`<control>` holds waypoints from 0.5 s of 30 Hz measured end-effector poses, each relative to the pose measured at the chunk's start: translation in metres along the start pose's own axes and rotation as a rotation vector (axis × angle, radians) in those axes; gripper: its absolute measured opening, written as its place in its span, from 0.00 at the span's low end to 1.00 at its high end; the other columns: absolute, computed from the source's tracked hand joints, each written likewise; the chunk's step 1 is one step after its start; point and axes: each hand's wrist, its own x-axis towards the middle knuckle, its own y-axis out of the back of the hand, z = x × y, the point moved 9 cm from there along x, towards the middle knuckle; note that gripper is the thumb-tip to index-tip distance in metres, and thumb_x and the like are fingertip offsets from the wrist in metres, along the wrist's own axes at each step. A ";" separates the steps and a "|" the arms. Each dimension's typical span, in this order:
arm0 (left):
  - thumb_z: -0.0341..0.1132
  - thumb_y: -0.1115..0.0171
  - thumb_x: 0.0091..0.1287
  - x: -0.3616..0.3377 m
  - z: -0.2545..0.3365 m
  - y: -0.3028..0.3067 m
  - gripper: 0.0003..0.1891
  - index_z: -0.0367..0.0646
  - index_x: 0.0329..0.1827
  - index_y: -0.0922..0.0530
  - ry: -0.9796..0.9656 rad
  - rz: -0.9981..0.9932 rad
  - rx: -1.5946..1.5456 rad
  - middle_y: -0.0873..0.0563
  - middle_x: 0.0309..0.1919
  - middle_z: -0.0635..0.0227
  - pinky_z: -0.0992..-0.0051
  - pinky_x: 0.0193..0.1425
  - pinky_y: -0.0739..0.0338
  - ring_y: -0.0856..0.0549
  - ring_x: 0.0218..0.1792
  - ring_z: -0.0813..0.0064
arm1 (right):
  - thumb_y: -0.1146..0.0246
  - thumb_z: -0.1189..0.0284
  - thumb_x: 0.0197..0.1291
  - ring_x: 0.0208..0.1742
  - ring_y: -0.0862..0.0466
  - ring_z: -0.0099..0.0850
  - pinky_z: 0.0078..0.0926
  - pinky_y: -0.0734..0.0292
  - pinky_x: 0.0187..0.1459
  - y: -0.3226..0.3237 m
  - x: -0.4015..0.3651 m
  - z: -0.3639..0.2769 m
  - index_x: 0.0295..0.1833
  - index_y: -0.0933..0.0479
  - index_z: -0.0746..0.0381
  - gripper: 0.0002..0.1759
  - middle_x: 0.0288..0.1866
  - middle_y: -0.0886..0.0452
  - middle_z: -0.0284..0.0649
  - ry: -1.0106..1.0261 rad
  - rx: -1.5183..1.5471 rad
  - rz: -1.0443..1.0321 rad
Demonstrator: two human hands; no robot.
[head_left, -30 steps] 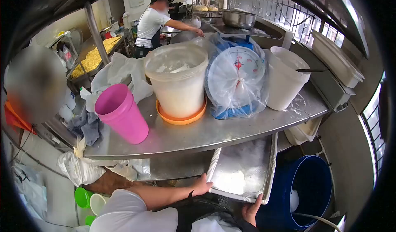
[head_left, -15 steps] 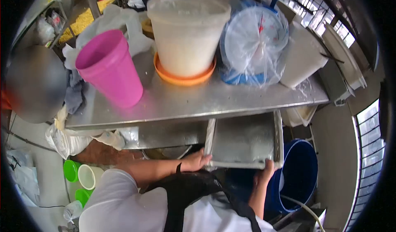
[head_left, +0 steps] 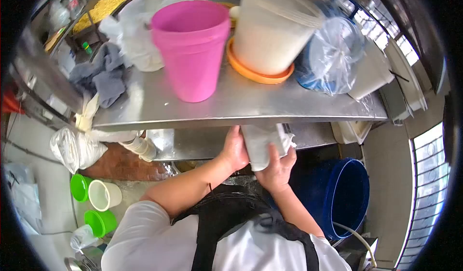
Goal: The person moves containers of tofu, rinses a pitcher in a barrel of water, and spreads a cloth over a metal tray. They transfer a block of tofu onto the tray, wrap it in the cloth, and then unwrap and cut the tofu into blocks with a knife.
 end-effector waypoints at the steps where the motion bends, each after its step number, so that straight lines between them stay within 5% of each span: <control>1: 0.77 0.58 0.75 -0.009 0.008 0.021 0.48 0.44 0.82 0.33 0.003 0.051 -0.018 0.24 0.77 0.57 0.51 0.83 0.35 0.25 0.76 0.54 | 0.20 0.60 0.43 0.69 0.32 0.69 0.69 0.34 0.67 -0.013 -0.007 -0.010 0.77 0.34 0.52 0.53 0.68 0.36 0.70 0.046 -0.005 -0.022; 3: 0.76 0.71 0.78 -0.030 0.017 0.066 0.48 0.45 0.84 0.38 0.023 0.324 0.012 0.26 0.79 0.56 0.50 0.84 0.37 0.27 0.78 0.52 | 0.20 0.60 0.43 0.70 0.33 0.67 0.69 0.35 0.68 -0.034 -0.020 -0.019 0.76 0.32 0.47 0.50 0.68 0.36 0.67 0.105 -0.008 -0.014; 7: 0.78 0.73 0.76 -0.054 0.024 0.143 0.51 0.43 0.85 0.39 -0.041 0.295 -0.042 0.30 0.81 0.54 0.49 0.86 0.41 0.29 0.80 0.51 | 0.23 0.64 0.41 0.73 0.33 0.62 0.70 0.35 0.69 -0.050 -0.030 -0.029 0.74 0.30 0.39 0.48 0.69 0.35 0.62 0.246 -0.049 -0.062; 10: 0.70 0.80 0.82 -0.091 0.018 0.185 0.45 0.44 0.86 0.42 0.143 0.384 -0.079 0.32 0.82 0.55 0.47 0.84 0.36 0.31 0.81 0.52 | 0.24 0.66 0.40 0.74 0.32 0.62 0.71 0.35 0.69 -0.043 -0.019 -0.042 0.74 0.30 0.37 0.49 0.68 0.34 0.60 0.320 -0.074 -0.087; 15: 0.63 0.75 0.86 -0.129 0.019 0.240 0.38 0.43 0.85 0.40 0.058 0.530 0.139 0.28 0.80 0.59 0.51 0.83 0.34 0.27 0.79 0.56 | 0.23 0.66 0.41 0.72 0.30 0.63 0.70 0.34 0.68 -0.024 -0.004 -0.055 0.75 0.31 0.40 0.50 0.68 0.33 0.62 0.300 -0.068 -0.120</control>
